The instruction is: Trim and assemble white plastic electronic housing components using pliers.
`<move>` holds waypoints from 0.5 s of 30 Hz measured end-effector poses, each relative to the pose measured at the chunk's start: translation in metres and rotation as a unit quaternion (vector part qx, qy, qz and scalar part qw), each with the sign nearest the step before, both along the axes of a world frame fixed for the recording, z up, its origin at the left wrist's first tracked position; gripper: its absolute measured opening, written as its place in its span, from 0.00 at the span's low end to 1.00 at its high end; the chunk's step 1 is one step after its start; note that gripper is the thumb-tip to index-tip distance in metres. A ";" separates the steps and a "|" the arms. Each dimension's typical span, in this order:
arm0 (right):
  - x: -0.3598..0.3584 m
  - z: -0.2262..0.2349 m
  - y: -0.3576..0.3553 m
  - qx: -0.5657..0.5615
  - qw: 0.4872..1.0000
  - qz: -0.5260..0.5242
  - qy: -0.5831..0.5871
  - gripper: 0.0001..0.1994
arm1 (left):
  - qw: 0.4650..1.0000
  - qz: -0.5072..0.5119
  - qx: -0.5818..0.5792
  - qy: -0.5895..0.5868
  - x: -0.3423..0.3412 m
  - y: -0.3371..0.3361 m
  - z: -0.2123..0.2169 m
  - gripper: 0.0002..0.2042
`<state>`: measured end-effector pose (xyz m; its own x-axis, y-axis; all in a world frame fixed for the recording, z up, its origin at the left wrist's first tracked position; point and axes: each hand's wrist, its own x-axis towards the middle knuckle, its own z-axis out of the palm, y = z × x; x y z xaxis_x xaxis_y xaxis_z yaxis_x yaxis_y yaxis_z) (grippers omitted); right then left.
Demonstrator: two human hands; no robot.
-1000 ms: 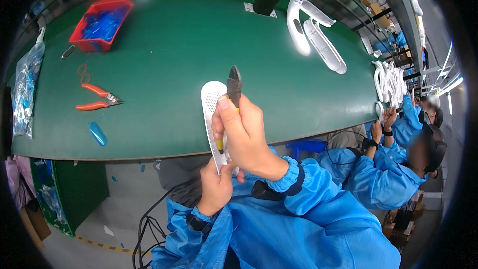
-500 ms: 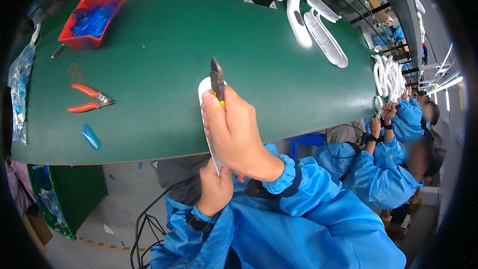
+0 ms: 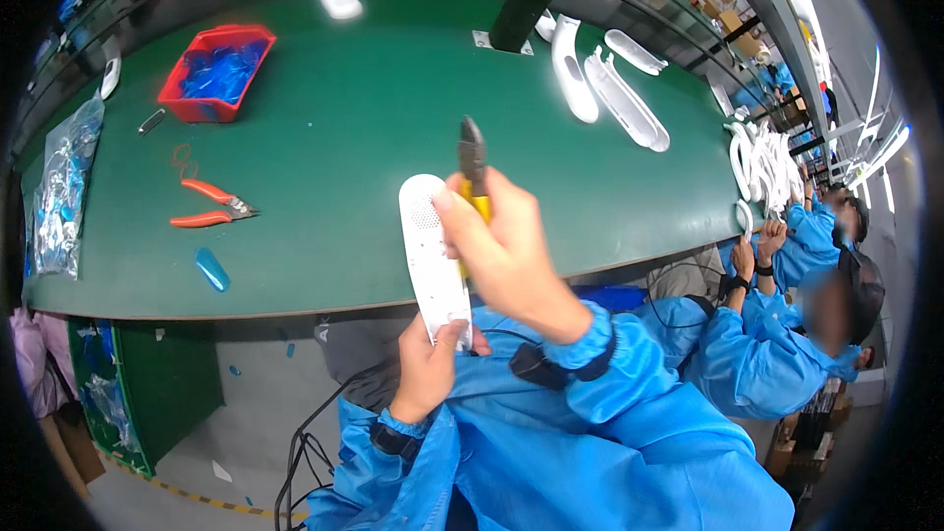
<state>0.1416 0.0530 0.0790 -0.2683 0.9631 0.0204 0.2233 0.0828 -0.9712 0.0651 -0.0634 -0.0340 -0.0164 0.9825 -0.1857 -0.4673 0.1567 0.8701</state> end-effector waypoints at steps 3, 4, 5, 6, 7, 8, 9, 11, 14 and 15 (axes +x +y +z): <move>0.013 0.017 0.000 0.079 0.984 0.053 -0.153 0.13 | 0.998 0.021 0.053 -0.021 -0.004 -0.001 0.016 0.10; 0.012 0.021 -0.002 0.101 0.975 0.072 -0.184 0.13 | 0.997 0.035 0.063 -0.030 -0.006 -0.001 0.022 0.10; 0.013 0.027 -0.003 0.024 0.975 0.100 -0.196 0.14 | 0.995 0.047 0.072 -0.040 -0.007 0.001 0.029 0.11; 0.008 0.029 -0.001 0.049 0.973 0.114 -0.196 0.14 | 0.994 0.036 0.098 0.028 -0.014 0.006 0.037 0.14; 0.003 0.031 0.004 0.074 0.969 0.128 -0.197 0.14 | 0.987 0.027 0.123 0.097 -0.023 0.011 0.046 0.17; 0.000 0.033 0.013 0.124 0.962 0.136 -0.202 0.14 | 0.975 0.017 0.145 0.166 -0.032 0.014 0.054 0.20; -0.004 0.038 0.028 0.169 0.953 0.144 -0.207 0.14 | 0.961 0.073 0.176 0.202 -0.040 0.019 0.062 0.23; -0.023 0.054 0.064 0.250 0.933 0.137 -0.220 0.12 | 0.916 0.184 0.230 0.273 -0.058 0.029 0.073 0.29; -0.053 0.058 0.150 0.441 0.833 0.107 -0.316 0.09 | 0.903 0.233 0.209 0.294 -0.092 0.033 0.063 0.25; -0.057 0.053 0.186 0.502 0.776 0.077 -0.373 0.10 | 0.890 0.249 0.209 0.321 -0.101 0.039 0.062 0.22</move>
<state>0.0851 0.2389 0.1319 -0.6765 0.5174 0.5240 0.6054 0.7959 -0.0044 -0.0361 -0.0247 0.0278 -0.4394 0.8052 0.3983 0.2257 -0.3303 0.9165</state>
